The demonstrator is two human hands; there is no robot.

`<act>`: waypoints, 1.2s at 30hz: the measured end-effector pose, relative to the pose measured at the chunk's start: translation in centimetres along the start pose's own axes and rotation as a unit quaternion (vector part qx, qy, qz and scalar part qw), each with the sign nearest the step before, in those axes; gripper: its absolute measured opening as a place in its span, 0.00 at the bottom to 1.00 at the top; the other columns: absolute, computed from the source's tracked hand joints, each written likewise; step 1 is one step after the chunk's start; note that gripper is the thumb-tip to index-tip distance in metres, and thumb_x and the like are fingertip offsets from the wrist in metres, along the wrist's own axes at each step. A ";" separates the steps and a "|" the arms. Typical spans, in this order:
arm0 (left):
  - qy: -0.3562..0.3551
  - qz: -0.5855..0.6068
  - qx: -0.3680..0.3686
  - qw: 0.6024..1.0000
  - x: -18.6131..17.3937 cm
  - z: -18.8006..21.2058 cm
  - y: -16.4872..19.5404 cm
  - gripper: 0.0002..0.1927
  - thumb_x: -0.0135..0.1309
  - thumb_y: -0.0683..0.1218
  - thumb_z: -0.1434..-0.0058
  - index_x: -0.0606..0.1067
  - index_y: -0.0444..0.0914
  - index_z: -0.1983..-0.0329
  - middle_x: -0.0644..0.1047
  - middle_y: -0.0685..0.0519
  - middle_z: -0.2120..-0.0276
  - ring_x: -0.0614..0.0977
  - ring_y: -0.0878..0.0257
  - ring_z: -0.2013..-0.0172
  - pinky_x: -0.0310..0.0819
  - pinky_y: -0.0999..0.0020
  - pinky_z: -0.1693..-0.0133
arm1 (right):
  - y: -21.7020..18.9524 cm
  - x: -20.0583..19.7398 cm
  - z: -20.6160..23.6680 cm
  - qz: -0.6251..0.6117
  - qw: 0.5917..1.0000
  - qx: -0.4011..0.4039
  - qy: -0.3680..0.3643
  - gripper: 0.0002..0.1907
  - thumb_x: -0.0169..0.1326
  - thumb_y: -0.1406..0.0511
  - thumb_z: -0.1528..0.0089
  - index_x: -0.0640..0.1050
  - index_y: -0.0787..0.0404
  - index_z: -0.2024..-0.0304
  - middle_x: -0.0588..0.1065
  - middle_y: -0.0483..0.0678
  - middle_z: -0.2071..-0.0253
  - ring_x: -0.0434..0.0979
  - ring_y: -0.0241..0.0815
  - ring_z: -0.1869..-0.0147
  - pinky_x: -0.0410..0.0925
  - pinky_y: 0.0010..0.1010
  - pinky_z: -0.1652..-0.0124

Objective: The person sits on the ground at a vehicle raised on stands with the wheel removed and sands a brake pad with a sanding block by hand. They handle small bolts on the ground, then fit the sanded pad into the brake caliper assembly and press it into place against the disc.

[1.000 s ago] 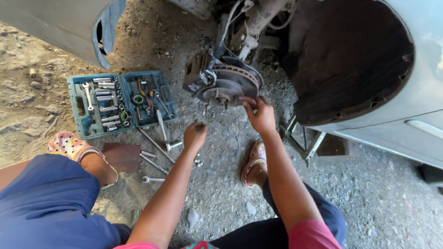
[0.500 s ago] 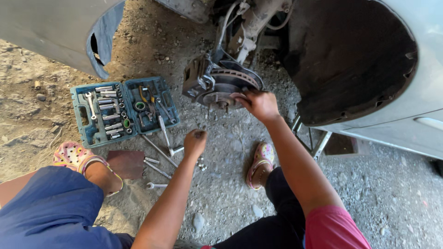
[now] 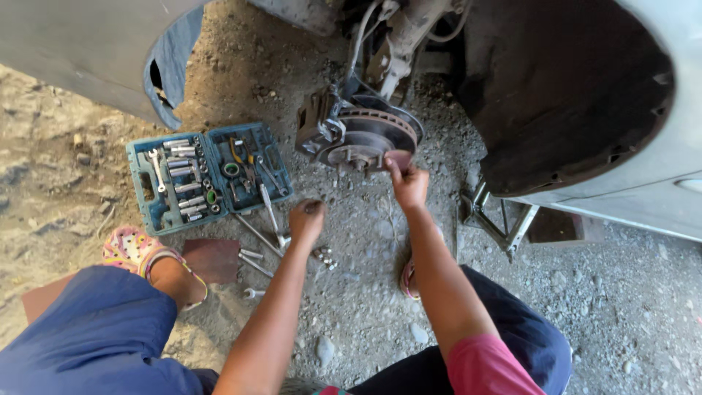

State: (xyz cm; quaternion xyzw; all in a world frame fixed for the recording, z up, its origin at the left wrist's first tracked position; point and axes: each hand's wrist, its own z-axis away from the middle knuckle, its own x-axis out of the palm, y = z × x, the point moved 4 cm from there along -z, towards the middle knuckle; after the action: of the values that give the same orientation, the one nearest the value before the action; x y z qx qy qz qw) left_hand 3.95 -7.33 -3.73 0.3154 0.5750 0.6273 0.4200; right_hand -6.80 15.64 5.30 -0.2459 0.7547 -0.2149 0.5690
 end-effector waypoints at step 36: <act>-0.065 0.071 -0.009 0.995 0.2 1.1 2.5 0.10 0.59 0.48 0.39 0.79 0.35 0.67 0.80 0.55 0.76 0.80 0.67 0.76 0.74 0.69 0.72 | -5.8 -5.3 0.0 0.103 0.971 -0.200 -0.077 0.19 0.60 0.52 0.34 0.76 0.60 0.60 0.80 0.57 0.66 0.81 0.62 0.62 0.73 0.51 0.64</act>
State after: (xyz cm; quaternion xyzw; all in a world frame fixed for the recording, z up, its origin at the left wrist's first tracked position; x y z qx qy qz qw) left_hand 4.41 -6.58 -1.16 0.3918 0.5172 0.6384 0.4140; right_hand -4.81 14.32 12.75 -0.2919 0.7577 0.0197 0.5834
